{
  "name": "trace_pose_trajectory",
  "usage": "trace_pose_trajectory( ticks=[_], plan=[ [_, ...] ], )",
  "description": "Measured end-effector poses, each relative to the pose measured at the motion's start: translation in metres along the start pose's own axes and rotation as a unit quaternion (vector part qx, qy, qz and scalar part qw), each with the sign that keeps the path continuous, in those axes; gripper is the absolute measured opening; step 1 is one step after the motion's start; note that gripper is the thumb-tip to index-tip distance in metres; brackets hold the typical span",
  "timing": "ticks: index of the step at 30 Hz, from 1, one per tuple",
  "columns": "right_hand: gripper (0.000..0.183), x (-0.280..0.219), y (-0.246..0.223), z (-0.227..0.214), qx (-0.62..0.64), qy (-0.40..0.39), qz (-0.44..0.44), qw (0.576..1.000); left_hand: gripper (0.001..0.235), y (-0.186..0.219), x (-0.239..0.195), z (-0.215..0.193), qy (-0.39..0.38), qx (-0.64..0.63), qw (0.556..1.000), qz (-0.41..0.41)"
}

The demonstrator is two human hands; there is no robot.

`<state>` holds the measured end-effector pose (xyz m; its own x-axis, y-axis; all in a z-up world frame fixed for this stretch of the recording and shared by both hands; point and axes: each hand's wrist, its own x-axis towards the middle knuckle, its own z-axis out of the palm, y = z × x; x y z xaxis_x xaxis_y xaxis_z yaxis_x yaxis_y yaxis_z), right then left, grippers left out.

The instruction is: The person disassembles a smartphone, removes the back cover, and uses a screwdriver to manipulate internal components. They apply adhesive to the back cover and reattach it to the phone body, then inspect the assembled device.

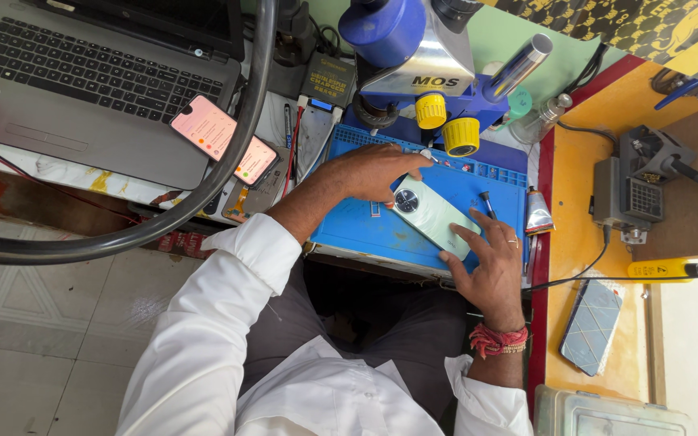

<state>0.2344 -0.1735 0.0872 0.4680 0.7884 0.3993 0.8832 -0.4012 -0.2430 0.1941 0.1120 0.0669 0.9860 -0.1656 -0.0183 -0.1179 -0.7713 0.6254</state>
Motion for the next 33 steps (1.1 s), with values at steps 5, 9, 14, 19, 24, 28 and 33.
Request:
trace_pose_trajectory(
  ticks=[5,9,14,19,24,28,33],
  plan=[
    [0.044,0.018,-0.026,0.005,-0.022,0.011,-0.055,0.998,0.096,-0.001,-0.001,0.002,0.012,-0.005,1.0,0.003],
    [0.037,0.04,-0.046,0.025,-0.007,-0.026,-0.105,0.994,0.095,-0.003,-0.002,0.003,0.024,-0.006,1.0,0.014],
    [0.036,0.054,-0.055,0.031,-0.032,-0.028,-0.109,0.993,0.092,-0.006,-0.008,0.002,0.044,-0.011,0.999,0.019],
    [0.034,0.052,-0.054,0.034,-0.047,-0.033,-0.111,0.992,0.092,-0.017,-0.005,0.006,0.036,-0.041,0.998,0.02],
    [0.034,0.051,-0.053,0.039,-0.061,-0.029,-0.113,0.991,0.085,-0.029,0.0,0.005,0.029,-0.089,0.994,0.049],
    [0.035,0.046,-0.05,0.045,-0.06,-0.025,-0.106,0.992,0.09,-0.03,0.003,0.008,0.017,-0.089,0.995,0.032],
    [0.033,0.043,-0.047,0.052,-0.075,-0.016,-0.102,0.992,0.089,-0.031,0.004,0.01,0.026,-0.096,0.994,0.035]
  ],
)
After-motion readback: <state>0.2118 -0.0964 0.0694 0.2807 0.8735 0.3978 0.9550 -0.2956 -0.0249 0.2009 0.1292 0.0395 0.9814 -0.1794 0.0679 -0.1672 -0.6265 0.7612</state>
